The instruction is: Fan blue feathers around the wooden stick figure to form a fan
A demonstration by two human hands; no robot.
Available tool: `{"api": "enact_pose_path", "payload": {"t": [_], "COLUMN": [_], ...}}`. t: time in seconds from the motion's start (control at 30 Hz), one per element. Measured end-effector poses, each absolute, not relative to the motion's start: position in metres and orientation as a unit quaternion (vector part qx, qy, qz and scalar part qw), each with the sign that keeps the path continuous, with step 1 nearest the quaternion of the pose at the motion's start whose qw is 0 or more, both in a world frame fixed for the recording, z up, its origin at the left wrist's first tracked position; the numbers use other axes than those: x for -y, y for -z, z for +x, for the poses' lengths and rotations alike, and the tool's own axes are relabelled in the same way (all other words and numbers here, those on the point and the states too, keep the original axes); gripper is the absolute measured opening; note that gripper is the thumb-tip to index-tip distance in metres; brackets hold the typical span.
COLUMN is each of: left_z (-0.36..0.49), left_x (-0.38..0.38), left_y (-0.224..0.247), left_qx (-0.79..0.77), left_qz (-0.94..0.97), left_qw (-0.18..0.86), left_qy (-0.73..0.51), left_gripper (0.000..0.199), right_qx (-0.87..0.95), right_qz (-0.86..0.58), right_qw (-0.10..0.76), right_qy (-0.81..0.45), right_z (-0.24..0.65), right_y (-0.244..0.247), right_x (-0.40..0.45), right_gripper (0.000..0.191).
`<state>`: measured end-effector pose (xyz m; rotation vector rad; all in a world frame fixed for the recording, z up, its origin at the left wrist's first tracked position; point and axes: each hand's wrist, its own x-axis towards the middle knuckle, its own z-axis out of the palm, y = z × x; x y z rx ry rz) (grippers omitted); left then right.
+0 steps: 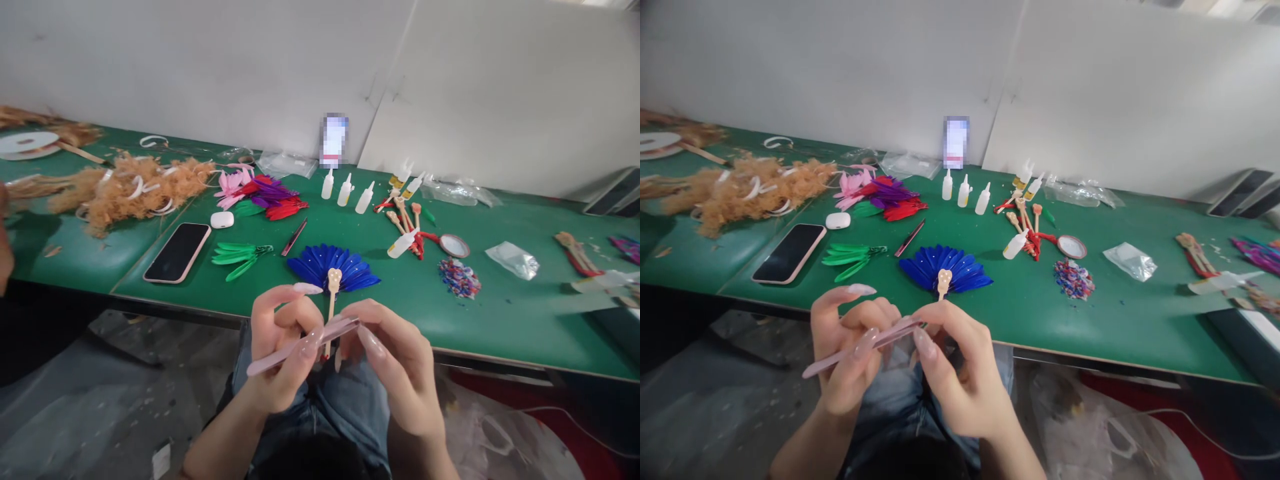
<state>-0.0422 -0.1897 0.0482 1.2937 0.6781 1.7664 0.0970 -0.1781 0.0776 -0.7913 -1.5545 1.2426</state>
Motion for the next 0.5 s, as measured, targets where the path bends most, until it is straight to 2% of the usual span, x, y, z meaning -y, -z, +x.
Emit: {"api": "enact_pose_path", "payload": {"t": [0.17,0.5], "left_z": [-0.044,-0.044], "left_x": [0.188,0.190], "left_y": [-0.051,-0.051], "left_qx": [-0.251,-0.262], "left_qz": [0.543,0.531], "left_qw": [0.379,0.370], "left_qy": [-0.706,-0.716], "left_gripper": [0.043,0.042], "right_qx": [0.589,0.571], "right_qz": [-0.335,-0.349], "right_qw": [0.469,0.470], "right_qy": [-0.566,-0.576], "right_z": [0.101,0.099], "right_y": [-0.085,-0.093], "right_x": [0.183,0.183], "right_gripper": [0.019,0.018]}}
